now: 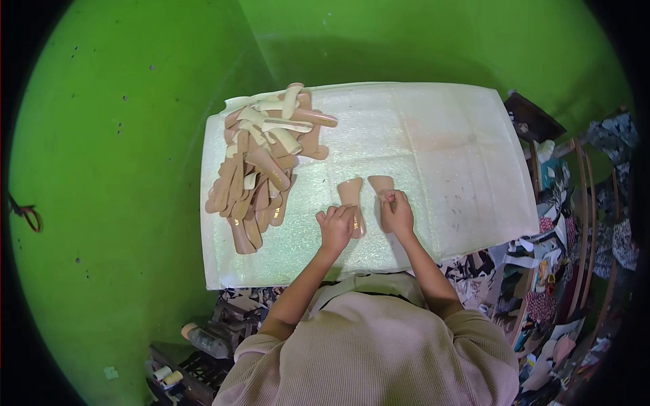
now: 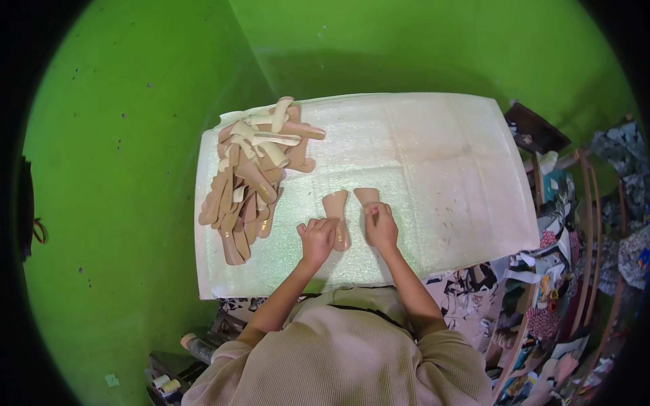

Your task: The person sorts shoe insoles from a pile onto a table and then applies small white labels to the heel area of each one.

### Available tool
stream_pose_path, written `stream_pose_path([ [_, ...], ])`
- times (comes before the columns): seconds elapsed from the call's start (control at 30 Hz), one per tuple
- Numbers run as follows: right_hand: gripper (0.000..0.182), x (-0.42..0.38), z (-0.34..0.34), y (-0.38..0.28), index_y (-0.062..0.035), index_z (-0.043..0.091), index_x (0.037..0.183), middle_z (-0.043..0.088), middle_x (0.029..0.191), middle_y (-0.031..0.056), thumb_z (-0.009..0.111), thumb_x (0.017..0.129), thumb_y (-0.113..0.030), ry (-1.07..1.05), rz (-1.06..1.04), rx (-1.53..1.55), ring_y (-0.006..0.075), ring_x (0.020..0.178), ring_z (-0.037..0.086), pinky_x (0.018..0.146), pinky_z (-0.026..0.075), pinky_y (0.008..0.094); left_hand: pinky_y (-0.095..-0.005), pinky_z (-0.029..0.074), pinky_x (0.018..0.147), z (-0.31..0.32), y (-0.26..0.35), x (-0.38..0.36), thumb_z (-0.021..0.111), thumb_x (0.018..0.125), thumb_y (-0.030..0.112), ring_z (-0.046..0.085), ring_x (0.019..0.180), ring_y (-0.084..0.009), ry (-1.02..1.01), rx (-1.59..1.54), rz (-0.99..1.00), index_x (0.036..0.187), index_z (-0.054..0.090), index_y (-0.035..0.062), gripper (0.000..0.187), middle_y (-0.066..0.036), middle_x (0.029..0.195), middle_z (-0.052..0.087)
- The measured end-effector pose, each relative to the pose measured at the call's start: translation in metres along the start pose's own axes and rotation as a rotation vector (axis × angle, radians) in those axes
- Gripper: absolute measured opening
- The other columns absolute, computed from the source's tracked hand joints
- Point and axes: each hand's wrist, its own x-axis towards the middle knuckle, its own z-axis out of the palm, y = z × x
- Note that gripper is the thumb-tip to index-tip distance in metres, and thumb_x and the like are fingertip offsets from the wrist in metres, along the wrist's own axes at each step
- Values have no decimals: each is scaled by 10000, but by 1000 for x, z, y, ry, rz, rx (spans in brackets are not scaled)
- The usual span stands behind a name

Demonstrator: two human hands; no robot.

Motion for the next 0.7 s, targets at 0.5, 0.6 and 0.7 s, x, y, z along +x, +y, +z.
stream_pose_path([
  [0.5,153,24,113,-73,-21,555,892,540,768,70,588,795,-135,-487,-186,162,143,611,505,575,429,270,-409,372,744,-32,-93,-21,644,749,281,571,766,-207,310,110,-515,831,645,112,188,-52,762,605],
  [0.6,157,26,129,-83,-22,552,891,540,759,68,585,797,-143,-513,-191,178,142,584,496,572,428,274,-361,438,643,-28,-113,-20,635,748,259,596,705,-209,407,-187,-660,848,638,60,223,-90,722,617],
  [0.7,160,25,136,-89,-25,551,897,537,757,66,584,797,-145,-542,-206,163,138,581,487,569,426,272,-311,454,556,-25,-134,-15,629,745,249,603,620,-194,371,-403,-822,853,636,21,252,-103,682,622],
])
